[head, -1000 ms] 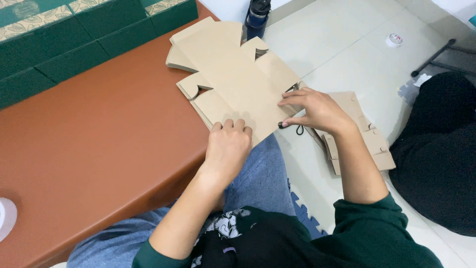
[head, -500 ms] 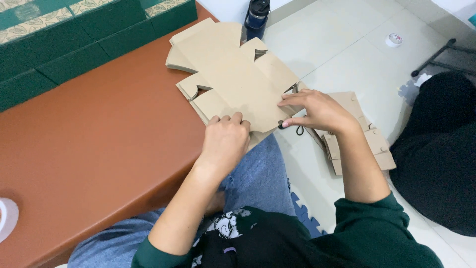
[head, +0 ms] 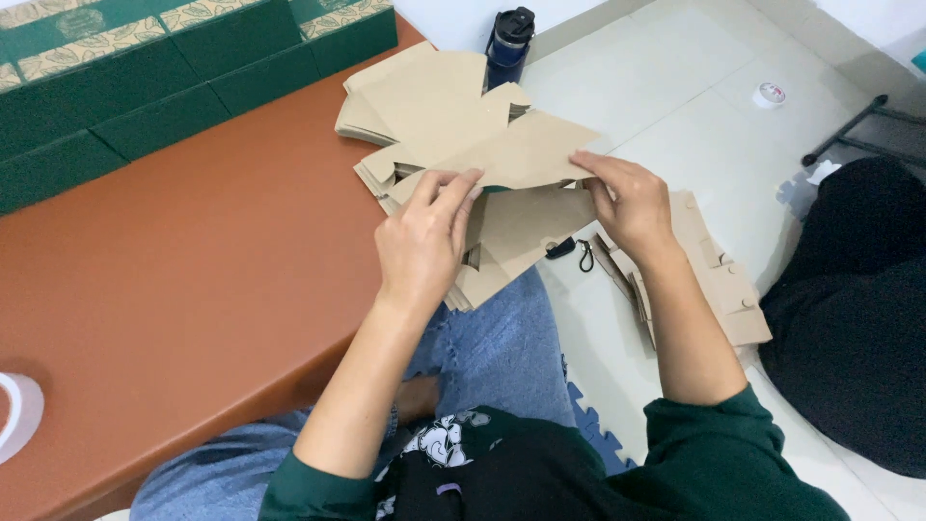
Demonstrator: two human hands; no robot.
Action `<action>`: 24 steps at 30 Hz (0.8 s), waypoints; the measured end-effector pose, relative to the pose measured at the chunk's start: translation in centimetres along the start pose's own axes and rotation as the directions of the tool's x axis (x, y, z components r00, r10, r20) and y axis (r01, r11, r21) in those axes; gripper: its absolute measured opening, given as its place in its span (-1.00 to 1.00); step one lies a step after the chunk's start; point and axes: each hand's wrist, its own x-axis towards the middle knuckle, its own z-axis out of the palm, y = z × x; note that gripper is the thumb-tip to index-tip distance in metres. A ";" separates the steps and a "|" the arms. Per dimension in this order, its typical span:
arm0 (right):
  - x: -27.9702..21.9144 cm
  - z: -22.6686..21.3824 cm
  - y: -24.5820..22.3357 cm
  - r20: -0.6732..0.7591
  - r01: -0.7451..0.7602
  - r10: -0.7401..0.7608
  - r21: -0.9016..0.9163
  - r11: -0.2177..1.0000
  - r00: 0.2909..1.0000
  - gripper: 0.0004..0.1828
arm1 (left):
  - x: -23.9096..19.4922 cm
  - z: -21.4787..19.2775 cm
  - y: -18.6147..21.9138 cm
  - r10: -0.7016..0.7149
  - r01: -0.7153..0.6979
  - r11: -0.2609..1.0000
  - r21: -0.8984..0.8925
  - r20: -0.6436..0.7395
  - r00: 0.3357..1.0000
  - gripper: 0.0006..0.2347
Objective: Folding a pre-cut cardboard template into a decorative box and placing it on a stack.
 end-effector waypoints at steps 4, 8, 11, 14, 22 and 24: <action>0.5 -0.3 -1.7 -0.197 0.097 -0.102 -0.034 0.995 0.975 -0.66 | 0.1 -1.1 -0.3 0.063 -0.072 0.994 -0.084 -0.107 0.992 -0.83; 0.0 -0.7 -3.9 -0.140 0.189 -0.194 -0.053 0.981 0.971 -0.69 | -2.1 -3.4 -1.3 0.128 -0.135 0.989 -0.062 -0.111 0.986 -0.83; -0.8 -0.6 -6.0 -0.103 0.261 -0.265 -0.049 0.964 0.959 -0.70 | -5.3 -5.8 -2.6 0.113 -0.116 0.992 -0.051 -0.056 0.992 -0.81; -1.9 1.6 -7.8 -0.096 0.372 -0.372 -0.017 0.928 0.923 -0.69 | -8.9 -8.3 -4.0 0.045 -0.045 0.998 -0.036 -0.012 0.999 -0.80; -3.1 6.3 -16.5 -0.070 0.558 -0.557 0.210 0.803 0.828 -0.73 | -18.0 -13.9 -7.1 -0.164 0.165 0.985 0.042 -0.016 0.986 -0.80; -3.6 8.0 -18.6 -0.060 0.568 -0.571 0.228 0.791 0.819 -0.72 | -20.0 -14.9 -7.6 -0.287 0.289 0.957 0.035 -0.056 0.956 -0.79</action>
